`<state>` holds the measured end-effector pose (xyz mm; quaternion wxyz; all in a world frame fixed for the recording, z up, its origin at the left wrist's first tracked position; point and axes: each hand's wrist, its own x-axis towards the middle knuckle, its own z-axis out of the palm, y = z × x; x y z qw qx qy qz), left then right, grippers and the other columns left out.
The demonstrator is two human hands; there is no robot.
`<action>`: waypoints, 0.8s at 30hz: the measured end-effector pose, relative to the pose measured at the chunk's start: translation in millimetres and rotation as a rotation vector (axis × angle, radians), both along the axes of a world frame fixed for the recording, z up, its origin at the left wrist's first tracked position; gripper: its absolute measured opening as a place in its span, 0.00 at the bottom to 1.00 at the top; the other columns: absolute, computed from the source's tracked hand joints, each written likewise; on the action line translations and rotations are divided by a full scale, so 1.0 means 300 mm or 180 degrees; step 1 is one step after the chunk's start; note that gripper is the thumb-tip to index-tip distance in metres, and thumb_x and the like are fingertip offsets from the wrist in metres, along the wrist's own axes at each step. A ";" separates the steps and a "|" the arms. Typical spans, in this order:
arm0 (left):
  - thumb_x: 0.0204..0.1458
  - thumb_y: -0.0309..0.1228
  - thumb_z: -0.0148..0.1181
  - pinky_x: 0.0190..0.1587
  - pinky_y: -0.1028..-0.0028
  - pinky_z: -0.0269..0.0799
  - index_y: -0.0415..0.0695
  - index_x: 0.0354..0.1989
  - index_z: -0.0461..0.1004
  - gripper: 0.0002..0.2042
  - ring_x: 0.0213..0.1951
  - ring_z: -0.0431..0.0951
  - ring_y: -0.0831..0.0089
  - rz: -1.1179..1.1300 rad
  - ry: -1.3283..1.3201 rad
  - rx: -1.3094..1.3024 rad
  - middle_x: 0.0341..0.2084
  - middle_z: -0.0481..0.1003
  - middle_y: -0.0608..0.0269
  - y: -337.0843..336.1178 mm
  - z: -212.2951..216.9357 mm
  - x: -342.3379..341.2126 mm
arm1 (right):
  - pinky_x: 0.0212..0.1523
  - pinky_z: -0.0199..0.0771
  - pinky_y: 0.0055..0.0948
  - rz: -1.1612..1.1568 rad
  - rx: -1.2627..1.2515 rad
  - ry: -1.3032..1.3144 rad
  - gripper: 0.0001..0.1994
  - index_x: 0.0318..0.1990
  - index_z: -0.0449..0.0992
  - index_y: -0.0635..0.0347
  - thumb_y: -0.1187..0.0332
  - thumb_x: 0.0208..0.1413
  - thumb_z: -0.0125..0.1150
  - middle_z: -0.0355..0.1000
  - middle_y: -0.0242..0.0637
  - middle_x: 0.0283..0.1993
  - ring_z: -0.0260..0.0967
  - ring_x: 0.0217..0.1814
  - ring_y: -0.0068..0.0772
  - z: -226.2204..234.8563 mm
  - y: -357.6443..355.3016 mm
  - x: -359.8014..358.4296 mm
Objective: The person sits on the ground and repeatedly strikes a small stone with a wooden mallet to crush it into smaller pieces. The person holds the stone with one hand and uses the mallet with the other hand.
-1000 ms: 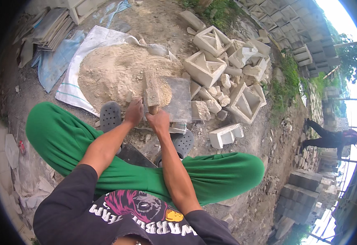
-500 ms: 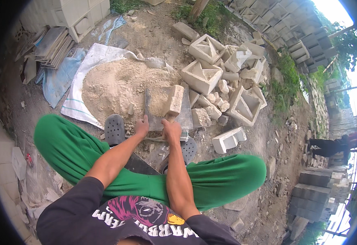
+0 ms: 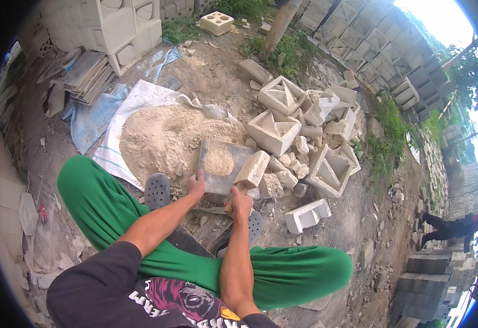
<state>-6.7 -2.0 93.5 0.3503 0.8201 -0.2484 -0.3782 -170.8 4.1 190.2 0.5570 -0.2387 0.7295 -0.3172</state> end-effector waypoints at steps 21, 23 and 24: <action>0.67 0.46 0.48 0.20 0.69 0.81 0.32 0.51 0.71 0.24 0.30 0.83 0.61 0.1347 0.2066 -0.0615 0.40 0.78 0.48 -0.167 0.208 0.333 | 0.33 0.76 0.40 0.1192 -0.1822 0.0717 0.18 0.33 0.81 0.66 0.57 0.45 0.70 0.78 0.48 0.26 0.80 0.30 0.44 0.013 0.105 0.263; 0.67 0.46 0.48 0.20 0.69 0.81 0.32 0.51 0.71 0.23 0.30 0.83 0.61 0.1433 0.2209 -0.0762 0.39 0.78 0.49 -0.153 0.154 0.463 | 0.38 0.77 0.45 0.1766 -0.1385 0.1020 0.20 0.36 0.81 0.64 0.55 0.44 0.69 0.79 0.53 0.31 0.79 0.36 0.54 0.047 0.137 0.307; 0.67 0.45 0.48 0.19 0.69 0.81 0.33 0.51 0.71 0.23 0.30 0.83 0.61 0.1444 0.2290 -0.0834 0.39 0.78 0.49 -0.143 0.134 0.517 | 0.41 0.77 0.48 0.2023 -0.1169 0.1190 0.21 0.38 0.81 0.63 0.54 0.44 0.69 0.79 0.56 0.33 0.79 0.39 0.59 0.057 0.145 0.322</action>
